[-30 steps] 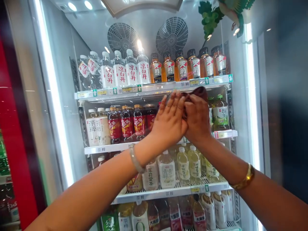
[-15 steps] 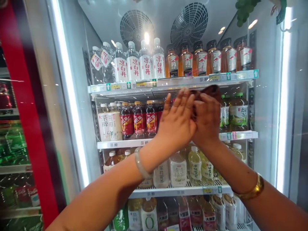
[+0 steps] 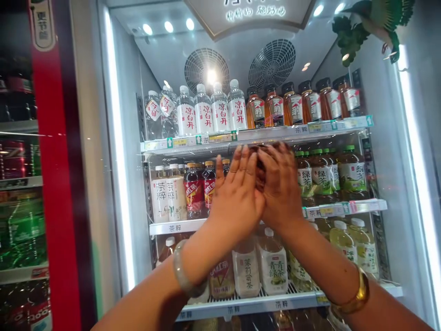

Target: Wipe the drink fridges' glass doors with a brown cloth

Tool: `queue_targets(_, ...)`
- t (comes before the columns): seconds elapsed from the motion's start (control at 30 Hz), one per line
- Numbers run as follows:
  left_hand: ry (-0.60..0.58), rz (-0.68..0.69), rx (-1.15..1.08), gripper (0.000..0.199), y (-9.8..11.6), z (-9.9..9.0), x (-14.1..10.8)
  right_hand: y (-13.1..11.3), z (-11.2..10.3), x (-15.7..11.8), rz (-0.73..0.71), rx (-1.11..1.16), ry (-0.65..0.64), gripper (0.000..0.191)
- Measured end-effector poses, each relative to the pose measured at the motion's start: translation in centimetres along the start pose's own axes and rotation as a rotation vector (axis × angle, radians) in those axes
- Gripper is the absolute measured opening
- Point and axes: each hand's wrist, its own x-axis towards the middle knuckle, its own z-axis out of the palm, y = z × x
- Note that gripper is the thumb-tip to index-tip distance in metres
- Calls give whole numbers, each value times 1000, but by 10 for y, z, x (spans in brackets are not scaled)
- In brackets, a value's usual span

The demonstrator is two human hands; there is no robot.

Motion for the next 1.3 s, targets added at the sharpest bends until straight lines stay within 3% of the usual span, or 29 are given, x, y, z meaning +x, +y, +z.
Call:
queue_targets(0.1, 15, -69, 3, 75, -26, -16, 14, -10, 16, 33, -43, -9, -90, 78)
queue_targets(0.17, 21, -88, -12, 74, -31, -20, 25, -9, 19, 44, -9, -27, -111, 82)
queue_targets(0.23, 23, -68, -16, 73, -27, -19, 23, -11, 17, 38, 21, -30, -103, 81)
queue_targets(0.33, 25, -11, -4, 74, -23, -16, -1, -24, 11, 15, 28, -26, -68, 75)
queue_targets(0.43, 27, -20, 1, 75, -37, -23, -20, -43, 18, 13, -17, 11, -74, 73)
queue_targets(0.53, 30, -91, 3, 74, -56, -32, -6, -47, 34, 41, -74, 47, -93, 71)
queue_targets(0.63, 33, -123, -2, 74, -57, -33, 16, -36, 37, 57, -42, 27, -95, 67)
queue_targets(0.7, 33, -102, -12, 74, -47, -28, 14, -33, 30, 47, 1, 16, -88, 66)
queue_targets(0.8, 27, -64, -41, 74, -34, -22, -19, -46, 14, 15, 36, 16, -110, 69)
queue_targets(0.87, 18, -74, -48, 75, -36, -25, -46, -64, 11, 1, 24, 47, -143, 71)
queue_targets(0.93, 9, -121, -31, 77, -47, -32, -62, -80, 18, 4, -21, 106, -163, 72)
queue_targets(1.03, 26, -204, -5, 77, -68, -44, -53, -87, 36, 33, -99, 143, -181, 65)
queue_targets(1.13, 62, -232, -14, 75, -72, -44, -30, -78, 41, 51, -101, 108, -177, 55)
queue_targets(1.2, 58, -215, -14, 74, -63, -39, -29, -76, 34, 42, -50, 85, -144, 54)
queue_targets(1.3, 29, -158, -16, 75, -50, -35, -54, -89, 20, 10, 57, 61, -118, 59)
